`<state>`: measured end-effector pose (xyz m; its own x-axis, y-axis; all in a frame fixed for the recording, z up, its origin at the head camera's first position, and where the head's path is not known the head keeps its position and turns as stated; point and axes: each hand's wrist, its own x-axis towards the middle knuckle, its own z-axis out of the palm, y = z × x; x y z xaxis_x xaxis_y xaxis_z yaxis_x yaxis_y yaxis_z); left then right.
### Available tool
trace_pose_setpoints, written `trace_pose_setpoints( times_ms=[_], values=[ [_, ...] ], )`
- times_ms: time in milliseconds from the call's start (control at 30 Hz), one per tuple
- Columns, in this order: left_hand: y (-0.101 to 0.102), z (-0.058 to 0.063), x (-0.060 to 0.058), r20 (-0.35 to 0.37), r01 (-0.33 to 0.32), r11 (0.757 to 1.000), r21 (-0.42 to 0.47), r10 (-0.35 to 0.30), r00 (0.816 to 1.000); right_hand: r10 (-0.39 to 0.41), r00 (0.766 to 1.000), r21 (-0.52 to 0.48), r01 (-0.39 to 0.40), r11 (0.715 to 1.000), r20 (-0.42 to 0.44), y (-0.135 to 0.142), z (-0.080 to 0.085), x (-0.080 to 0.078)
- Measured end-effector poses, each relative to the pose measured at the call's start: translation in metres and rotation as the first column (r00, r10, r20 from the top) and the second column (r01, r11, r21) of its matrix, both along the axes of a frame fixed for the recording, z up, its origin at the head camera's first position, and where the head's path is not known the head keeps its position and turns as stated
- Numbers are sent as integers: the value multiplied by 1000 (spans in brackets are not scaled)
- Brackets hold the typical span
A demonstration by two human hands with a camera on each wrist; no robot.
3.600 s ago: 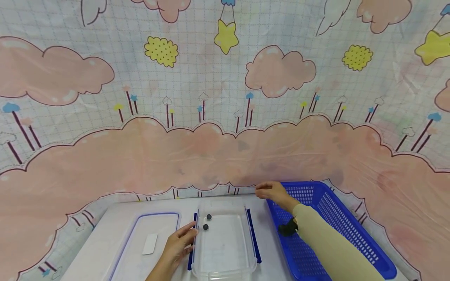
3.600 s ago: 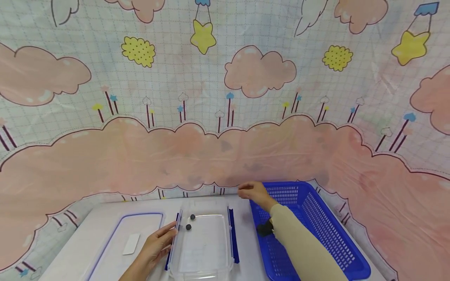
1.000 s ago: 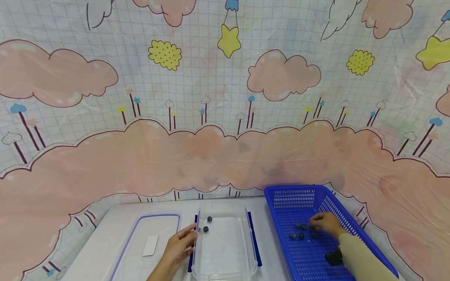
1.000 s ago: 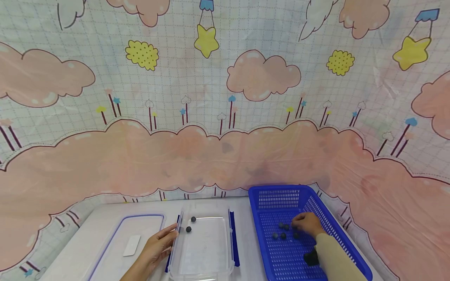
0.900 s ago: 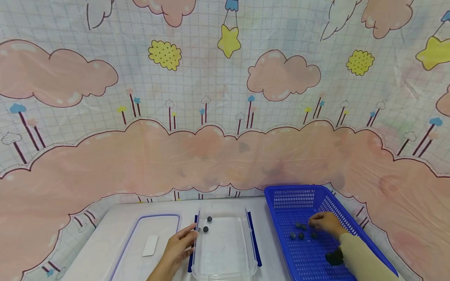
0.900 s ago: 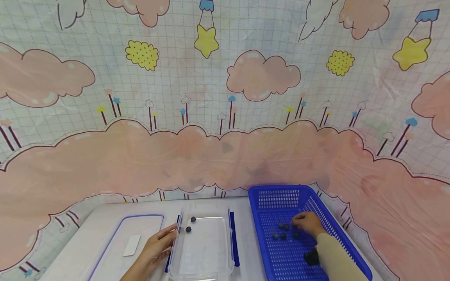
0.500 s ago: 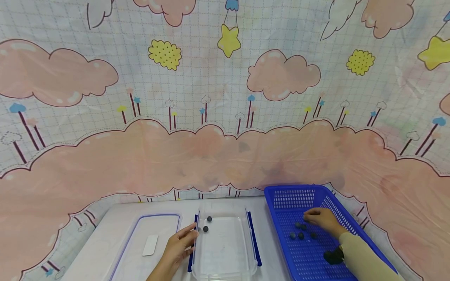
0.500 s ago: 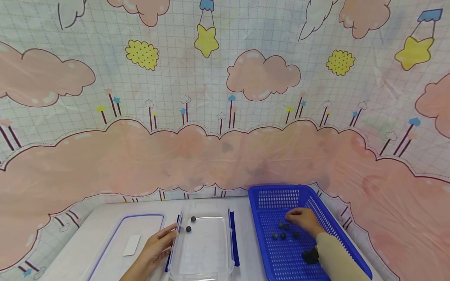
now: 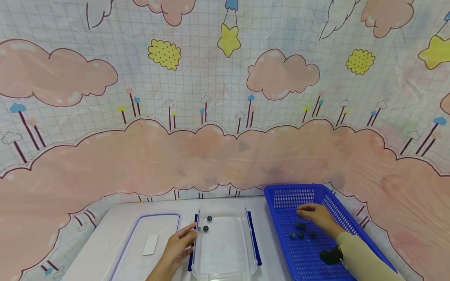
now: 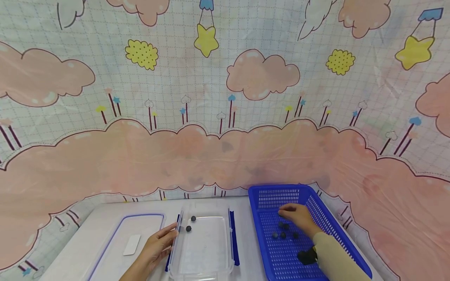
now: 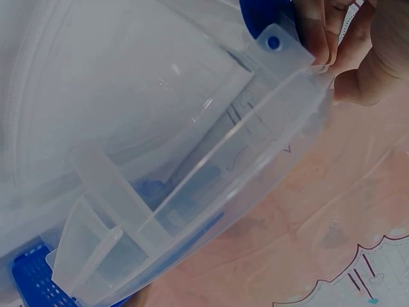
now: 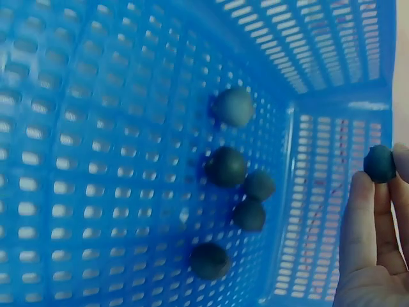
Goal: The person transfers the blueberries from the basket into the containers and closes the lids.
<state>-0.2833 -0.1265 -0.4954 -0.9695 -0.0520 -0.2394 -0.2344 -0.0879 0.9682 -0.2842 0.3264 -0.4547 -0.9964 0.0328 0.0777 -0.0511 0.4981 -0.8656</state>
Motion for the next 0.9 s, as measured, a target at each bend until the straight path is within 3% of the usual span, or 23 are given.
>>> trace_pose_setpoints(
  times_ms=[300,533,900],
  values=[
    [0,0,-2,1,-3,1000,2,3,1000,41,998,13,-41,999,-44,-17,10,-4],
    [0,1,-1,6,-3,1000,-3,3,1000,82,995,-46,-84,995,-54,-28,14,-5],
    [-1,-2,-2,0,6,1000,7,-6,1000,54,998,-129,-55,990,-17,-39,15,-7]
  ],
)
